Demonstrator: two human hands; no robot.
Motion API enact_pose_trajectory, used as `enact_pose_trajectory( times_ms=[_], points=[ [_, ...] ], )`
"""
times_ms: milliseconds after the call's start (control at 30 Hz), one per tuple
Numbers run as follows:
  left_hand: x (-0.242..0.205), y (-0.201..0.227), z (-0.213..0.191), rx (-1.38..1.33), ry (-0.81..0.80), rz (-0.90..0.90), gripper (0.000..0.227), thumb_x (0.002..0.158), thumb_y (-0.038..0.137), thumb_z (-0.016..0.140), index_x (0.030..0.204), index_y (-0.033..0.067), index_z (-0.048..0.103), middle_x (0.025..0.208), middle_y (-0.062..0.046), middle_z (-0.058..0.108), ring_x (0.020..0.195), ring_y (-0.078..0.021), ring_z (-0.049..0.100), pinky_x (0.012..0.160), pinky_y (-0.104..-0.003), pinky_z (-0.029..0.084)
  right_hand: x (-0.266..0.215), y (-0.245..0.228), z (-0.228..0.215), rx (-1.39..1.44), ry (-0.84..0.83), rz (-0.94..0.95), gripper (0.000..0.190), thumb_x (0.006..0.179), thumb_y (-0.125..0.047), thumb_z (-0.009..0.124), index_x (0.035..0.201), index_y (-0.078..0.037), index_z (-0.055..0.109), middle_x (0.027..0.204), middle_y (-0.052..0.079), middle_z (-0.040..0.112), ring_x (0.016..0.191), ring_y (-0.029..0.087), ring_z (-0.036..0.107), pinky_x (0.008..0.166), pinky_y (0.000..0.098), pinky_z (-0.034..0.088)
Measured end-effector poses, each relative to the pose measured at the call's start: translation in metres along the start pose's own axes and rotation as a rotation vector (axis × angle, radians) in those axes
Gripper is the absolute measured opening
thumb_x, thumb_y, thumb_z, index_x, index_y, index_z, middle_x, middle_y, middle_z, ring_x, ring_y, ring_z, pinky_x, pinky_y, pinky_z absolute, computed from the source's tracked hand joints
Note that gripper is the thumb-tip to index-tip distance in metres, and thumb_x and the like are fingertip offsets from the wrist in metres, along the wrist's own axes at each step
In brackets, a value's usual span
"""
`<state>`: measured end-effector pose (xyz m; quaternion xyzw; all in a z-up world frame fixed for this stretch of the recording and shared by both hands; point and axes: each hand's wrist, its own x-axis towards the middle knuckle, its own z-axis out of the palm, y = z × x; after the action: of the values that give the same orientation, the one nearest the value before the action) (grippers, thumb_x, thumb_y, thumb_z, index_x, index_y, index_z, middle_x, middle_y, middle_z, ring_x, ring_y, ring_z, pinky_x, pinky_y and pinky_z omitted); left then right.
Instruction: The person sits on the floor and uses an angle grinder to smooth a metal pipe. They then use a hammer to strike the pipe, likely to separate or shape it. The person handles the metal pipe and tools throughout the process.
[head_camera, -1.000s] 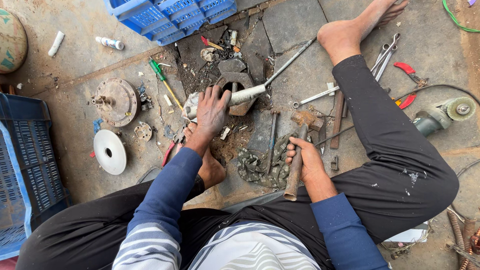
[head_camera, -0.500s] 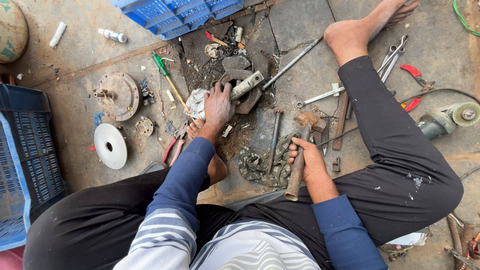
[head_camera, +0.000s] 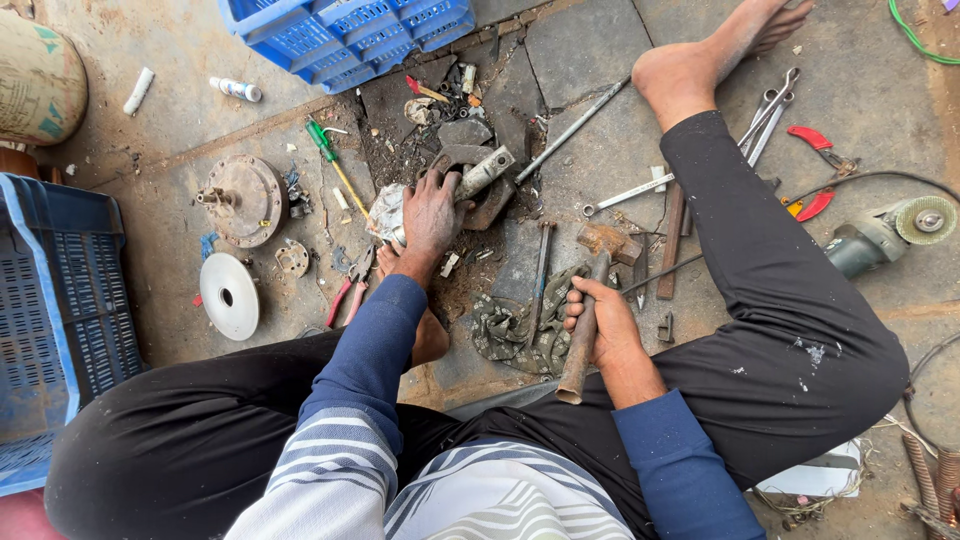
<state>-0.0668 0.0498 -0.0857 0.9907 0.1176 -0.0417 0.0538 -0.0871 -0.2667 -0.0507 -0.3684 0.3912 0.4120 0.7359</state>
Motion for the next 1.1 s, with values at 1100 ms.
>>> enact_pose_trajectory(
  times_ms=[1100],
  points=[
    [0.020, 0.018, -0.015, 0.095, -0.214, -0.130, 0.045, 0.090, 0.049, 0.075, 0.117, 0.0136, 0.068, 0.125, -0.013, 0.064, 0.116, -0.0294, 0.062, 0.098, -0.053, 0.044, 0.048, 0.017, -0.018, -0.092, 0.034, 0.015, 0.013, 0.091, -0.018, 0.067, 0.098, -0.009, 0.060, 0.077, 0.001, 0.062, 0.060, 0.012, 0.057, 0.051, 0.0295, 0.047]
  ],
)
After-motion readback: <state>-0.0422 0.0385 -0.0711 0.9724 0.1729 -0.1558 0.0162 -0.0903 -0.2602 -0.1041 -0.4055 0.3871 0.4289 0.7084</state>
